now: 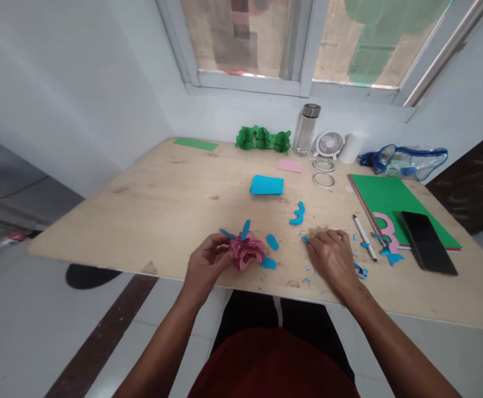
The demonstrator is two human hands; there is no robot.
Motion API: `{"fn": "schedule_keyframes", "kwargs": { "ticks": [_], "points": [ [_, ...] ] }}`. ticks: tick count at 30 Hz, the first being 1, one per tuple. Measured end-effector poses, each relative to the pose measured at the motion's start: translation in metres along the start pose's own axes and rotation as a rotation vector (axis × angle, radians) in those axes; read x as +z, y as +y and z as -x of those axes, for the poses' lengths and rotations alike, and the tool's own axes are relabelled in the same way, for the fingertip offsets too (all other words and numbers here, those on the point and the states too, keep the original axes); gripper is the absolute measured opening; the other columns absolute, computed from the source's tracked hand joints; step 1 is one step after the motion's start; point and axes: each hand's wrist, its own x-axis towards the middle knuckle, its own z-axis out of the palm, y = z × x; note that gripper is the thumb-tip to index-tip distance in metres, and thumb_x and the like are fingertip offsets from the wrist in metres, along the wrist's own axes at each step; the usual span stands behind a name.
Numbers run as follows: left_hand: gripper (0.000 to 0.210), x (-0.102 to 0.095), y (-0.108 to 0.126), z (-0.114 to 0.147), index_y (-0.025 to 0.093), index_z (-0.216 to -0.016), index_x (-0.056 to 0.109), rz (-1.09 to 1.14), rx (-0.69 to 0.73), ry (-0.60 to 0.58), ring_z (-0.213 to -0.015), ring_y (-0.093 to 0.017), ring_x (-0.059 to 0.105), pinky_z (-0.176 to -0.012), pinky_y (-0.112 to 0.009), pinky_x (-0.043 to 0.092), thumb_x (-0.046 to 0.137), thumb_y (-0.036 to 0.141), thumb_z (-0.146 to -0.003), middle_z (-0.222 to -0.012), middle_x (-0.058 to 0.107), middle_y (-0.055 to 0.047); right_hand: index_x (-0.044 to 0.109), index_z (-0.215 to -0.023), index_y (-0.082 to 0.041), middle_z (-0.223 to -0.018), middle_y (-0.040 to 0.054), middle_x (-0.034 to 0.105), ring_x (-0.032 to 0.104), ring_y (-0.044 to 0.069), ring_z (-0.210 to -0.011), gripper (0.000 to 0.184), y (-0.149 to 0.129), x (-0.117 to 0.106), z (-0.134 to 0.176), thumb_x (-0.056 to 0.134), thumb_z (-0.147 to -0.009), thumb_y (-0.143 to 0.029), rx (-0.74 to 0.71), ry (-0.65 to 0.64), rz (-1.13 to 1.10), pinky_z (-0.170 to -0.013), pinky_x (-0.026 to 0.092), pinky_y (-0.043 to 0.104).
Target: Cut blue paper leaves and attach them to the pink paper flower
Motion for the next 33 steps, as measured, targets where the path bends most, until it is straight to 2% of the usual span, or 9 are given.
{"fn": "schedule_keyframes", "kwargs": {
  "ticks": [3, 6, 9, 17, 21, 23, 24, 28, 33],
  "points": [
    [0.037, 0.000, -0.001, 0.000, 0.018, -0.092, 0.064, 0.002, -0.003, -0.001, -0.084, -0.021, 0.064, -0.075, -0.034, 0.052, 0.078, 0.028, -0.059, -0.095, 0.067, -0.007, 0.069, -0.075, -0.021, -0.077, 0.0068, 0.069, 0.059, 0.023, -0.081, 0.022, -0.004, -0.004, 0.003, 0.051, -0.086, -0.022, 0.103, 0.066, -0.303, -0.082, 0.037, 0.041],
    [0.040, 0.001, -0.001, 0.002, 0.019, -0.096, 0.063, 0.006, -0.008, 0.010, -0.087, -0.021, 0.064, -0.078, -0.034, 0.052, 0.078, 0.029, -0.060, -0.098, 0.066, -0.006, 0.071, -0.079, -0.022, -0.080, 0.0043, 0.071, 0.063, 0.021, -0.077, 0.021, -0.017, -0.010, 0.007, 0.053, -0.085, -0.031, 0.262, 0.104, -0.784, -0.073, 0.046, 0.034],
    [0.042, 0.002, -0.001, 0.004, 0.020, -0.099, 0.062, 0.019, -0.011, 0.015, -0.090, -0.021, 0.063, -0.082, -0.036, 0.051, 0.077, 0.028, -0.061, -0.103, 0.065, -0.006, 0.072, -0.076, -0.020, -0.075, 0.0035, 0.072, 0.065, 0.020, -0.073, 0.021, -0.034, -0.015, 0.010, 0.057, -0.083, -0.034, 0.404, 0.033, -1.094, -0.068, 0.048, 0.032],
    [0.039, 0.002, -0.005, 0.007, 0.022, -0.103, 0.061, -0.017, 0.053, 0.074, -0.095, -0.021, 0.062, -0.085, -0.035, 0.051, 0.073, 0.029, -0.066, -0.108, 0.065, -0.006, 0.074, -0.075, -0.022, -0.075, 0.0029, 0.073, 0.065, 0.019, -0.075, 0.020, -0.060, -0.019, 0.010, 0.061, -0.080, -0.037, 0.577, -0.009, -1.384, -0.074, 0.049, 0.033],
    [0.032, 0.005, -0.005, 0.025, 0.025, -0.105, 0.061, -0.078, 0.152, 0.324, -0.104, -0.020, 0.059, -0.089, -0.031, 0.048, 0.068, 0.028, -0.074, -0.108, 0.065, -0.003, 0.074, -0.076, -0.022, -0.074, 0.0030, 0.073, 0.065, 0.018, -0.072, 0.020, -0.068, -0.022, 0.008, 0.062, -0.079, -0.037, 0.625, -0.035, -1.501, -0.073, 0.050, 0.031],
    [0.026, 0.010, -0.001, 0.040, 0.025, -0.100, 0.062, -0.162, 0.256, 0.464, -0.095, -0.019, 0.061, -0.089, -0.031, 0.048, 0.067, 0.026, -0.075, -0.100, 0.066, -0.002, 0.074, -0.075, -0.022, -0.072, 0.0028, 0.072, 0.064, 0.018, -0.072, 0.019, -0.072, -0.022, 0.008, 0.064, -0.078, -0.037, 0.638, -0.053, -1.541, -0.071, 0.049, 0.030],
    [0.021, 0.014, 0.002, 0.047, 0.024, -0.095, 0.064, -0.204, 0.310, 0.463, -0.091, -0.018, 0.061, -0.088, -0.032, 0.048, 0.067, 0.025, -0.075, -0.094, 0.065, -0.002, 0.074, -0.076, -0.022, -0.071, 0.0027, 0.072, 0.064, 0.018, -0.073, 0.018, -0.074, -0.022, 0.009, 0.063, -0.078, -0.036, 0.645, -0.062, -1.552, -0.071, 0.049, 0.030],
    [0.021, 0.028, 0.015, 0.063, 0.025, -0.097, 0.066, -0.262, 0.298, 0.144, -0.080, -0.019, 0.063, -0.077, -0.031, 0.051, 0.065, 0.024, -0.075, -0.087, 0.067, -0.002, 0.073, -0.076, -0.022, -0.072, 0.0013, 0.070, 0.063, 0.017, -0.075, 0.018, -0.080, -0.028, 0.015, 0.060, -0.080, -0.033, 0.583, -0.122, -1.535, -0.071, 0.048, 0.028],
    [0.020, 0.042, 0.022, 0.063, 0.024, -0.090, 0.070, -0.269, 0.105, -0.106, -0.079, -0.021, 0.065, -0.073, -0.032, 0.052, 0.068, 0.026, -0.071, -0.087, 0.071, -0.004, 0.070, -0.077, -0.022, -0.074, -0.0001, 0.067, 0.061, 0.016, -0.071, 0.018, -0.081, -0.040, 0.022, 0.053, -0.084, -0.027, 0.274, -0.218, -1.273, -0.066, 0.044, 0.027]
  ]
}}
